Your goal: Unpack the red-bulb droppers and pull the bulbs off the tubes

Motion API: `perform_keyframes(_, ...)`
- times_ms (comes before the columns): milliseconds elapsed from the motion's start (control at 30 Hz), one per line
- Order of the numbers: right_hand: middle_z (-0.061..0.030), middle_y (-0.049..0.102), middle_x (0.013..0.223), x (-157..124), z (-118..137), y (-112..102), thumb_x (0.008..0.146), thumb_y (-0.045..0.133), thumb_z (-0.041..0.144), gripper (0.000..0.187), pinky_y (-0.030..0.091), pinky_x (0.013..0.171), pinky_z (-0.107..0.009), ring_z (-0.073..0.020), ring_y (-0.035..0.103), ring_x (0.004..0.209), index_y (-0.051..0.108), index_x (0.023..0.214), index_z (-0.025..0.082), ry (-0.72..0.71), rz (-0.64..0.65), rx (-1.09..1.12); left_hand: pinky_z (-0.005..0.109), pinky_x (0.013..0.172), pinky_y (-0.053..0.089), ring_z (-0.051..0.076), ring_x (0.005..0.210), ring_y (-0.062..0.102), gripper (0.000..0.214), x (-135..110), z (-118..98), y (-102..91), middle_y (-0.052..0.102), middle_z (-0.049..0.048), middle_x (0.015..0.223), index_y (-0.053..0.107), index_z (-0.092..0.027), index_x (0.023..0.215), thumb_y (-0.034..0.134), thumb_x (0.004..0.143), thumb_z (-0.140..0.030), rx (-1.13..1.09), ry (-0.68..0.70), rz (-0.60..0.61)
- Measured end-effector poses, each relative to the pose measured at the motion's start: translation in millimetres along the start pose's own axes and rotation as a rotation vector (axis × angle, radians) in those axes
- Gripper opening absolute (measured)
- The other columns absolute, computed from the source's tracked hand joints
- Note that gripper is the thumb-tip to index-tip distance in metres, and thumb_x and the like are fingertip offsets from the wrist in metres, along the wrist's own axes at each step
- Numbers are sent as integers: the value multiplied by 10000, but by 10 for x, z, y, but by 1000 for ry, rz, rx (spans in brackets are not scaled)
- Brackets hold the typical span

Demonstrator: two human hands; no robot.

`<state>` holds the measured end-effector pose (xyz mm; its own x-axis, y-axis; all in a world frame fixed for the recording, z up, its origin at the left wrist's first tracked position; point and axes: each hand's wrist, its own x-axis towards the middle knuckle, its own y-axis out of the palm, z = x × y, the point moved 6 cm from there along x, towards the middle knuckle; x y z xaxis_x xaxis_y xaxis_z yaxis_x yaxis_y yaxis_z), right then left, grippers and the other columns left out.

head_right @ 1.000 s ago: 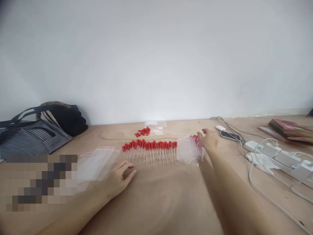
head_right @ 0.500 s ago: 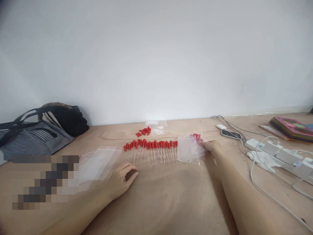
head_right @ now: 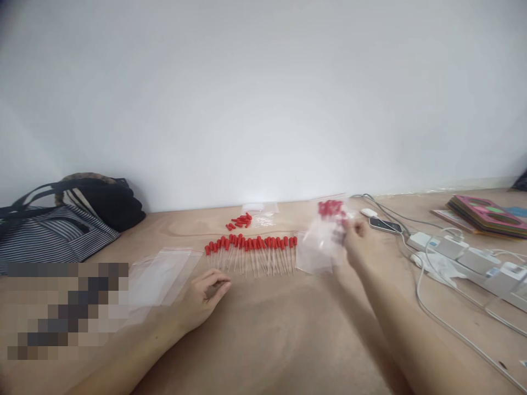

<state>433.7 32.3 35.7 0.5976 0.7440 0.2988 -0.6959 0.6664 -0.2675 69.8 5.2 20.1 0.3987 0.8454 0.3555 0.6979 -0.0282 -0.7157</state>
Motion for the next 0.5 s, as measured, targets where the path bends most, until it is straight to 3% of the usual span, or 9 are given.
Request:
perform_keyframes(100,1,511,569,-597,138,485,757,405,521,304,399,449,-272,-146,493,478,412,697,223,70,170,135,314,762,470,176,833,585,281,8,17,99,611,57,906,583,-192,972,486,811,-400,-358,-155,80)
perform_keyframes(167,26,474,537,-1046,164,845,702,490,571,356,373,430,-255,-129,449,457,409,680,225,169,375,354,341,776,480,185,839,608,462,-24,20,218,607,81,985,459,-196,1164,509,790,-464,-668,-318,127)
perform_keyframes(233,34,466,556,-1422,186,1082,659,547,590,396,358,445,-239,-111,428,475,410,671,219,225,501,472,361,758,494,193,823,628,606,-71,-14,338,603,94,1026,319,-218,1259,543,765,-488,-914,-460,155)
perform_keyframes(300,45,439,541,-1677,221,1215,637,557,616,433,346,454,-229,-99,407,476,395,644,214,234,616,507,365,756,498,212,876,623,664,-106,-54,403,599,96,1063,288,-236,1256,614,722,-457,-1020,-541,155)
perform_keyframes(433,37,456,532,-1762,319,1231,676,558,561,385,341,467,-231,-107,429,489,425,629,202,80,870,336,351,870,443,226,1056,540,629,-99,-16,299,557,96,1159,350,-214,1173,679,667,-391,-957,-536,83)
perform_keyframes(500,7,510,571,-1533,337,1086,738,520,486,310,374,526,-259,-136,476,552,484,636,195,-136,806,125,351,919,399,216,1093,510,631,-81,53,216,540,87,1179,331,-217,1174,676,673,-386,-877,-518,142)
